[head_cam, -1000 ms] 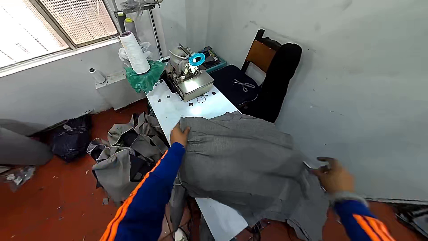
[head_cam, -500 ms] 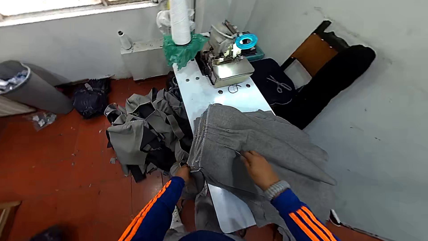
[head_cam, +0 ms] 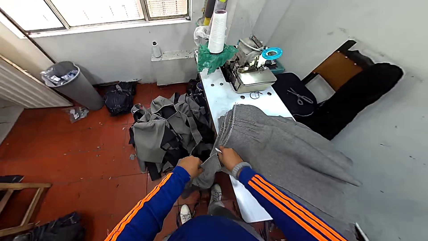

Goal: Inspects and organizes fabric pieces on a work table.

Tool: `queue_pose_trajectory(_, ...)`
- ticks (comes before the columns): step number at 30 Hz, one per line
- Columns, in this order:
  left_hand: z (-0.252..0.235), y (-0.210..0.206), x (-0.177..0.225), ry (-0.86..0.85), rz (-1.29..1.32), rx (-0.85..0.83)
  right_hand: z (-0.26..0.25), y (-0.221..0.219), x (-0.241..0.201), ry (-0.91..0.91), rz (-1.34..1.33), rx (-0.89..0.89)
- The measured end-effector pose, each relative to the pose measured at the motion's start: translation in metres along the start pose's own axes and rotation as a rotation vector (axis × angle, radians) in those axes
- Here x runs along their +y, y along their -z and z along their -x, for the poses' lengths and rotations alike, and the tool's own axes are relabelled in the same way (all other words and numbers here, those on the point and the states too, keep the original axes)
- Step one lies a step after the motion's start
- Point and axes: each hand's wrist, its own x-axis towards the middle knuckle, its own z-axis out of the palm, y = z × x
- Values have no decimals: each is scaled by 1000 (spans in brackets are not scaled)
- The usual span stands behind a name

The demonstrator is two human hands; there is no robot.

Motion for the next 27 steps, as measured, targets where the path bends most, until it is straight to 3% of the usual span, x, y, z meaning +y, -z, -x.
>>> queue_pose_trajectory(2,29,20,-1,-54,97,162,16,20,4,125,-207,39)
queue_pose_trajectory(6,116,62,2,-291,310,569,73,42,2,423,-649,-107)
queue_pose_trajectory(10,202,106,32,-848,294,616,79,-1,-10,440,-542,-131)
queue_pose_trajectory(12,237,124,37,-1010,242,625,79,-39,-21,364,-486,-77)
queue_pose_trajectory(15,276,142,21,-968,218,883,100,-55,-29,244,-572,61)
queue_pose_trajectory(18,295,139,-11,-806,370,1108,160,-15,12,238,-714,408)
queue_pose_trajectory(20,295,135,-9,-775,455,1128,218,30,63,268,-675,657)
queue_pose_trajectory(23,255,127,17,-801,495,988,312,121,115,275,-550,890)
queue_pose_trajectory(25,193,129,48,-771,508,985,346,187,104,76,-449,991)
queue_pose_trajectory(27,113,135,87,-686,545,935,322,233,133,-145,-242,1042)
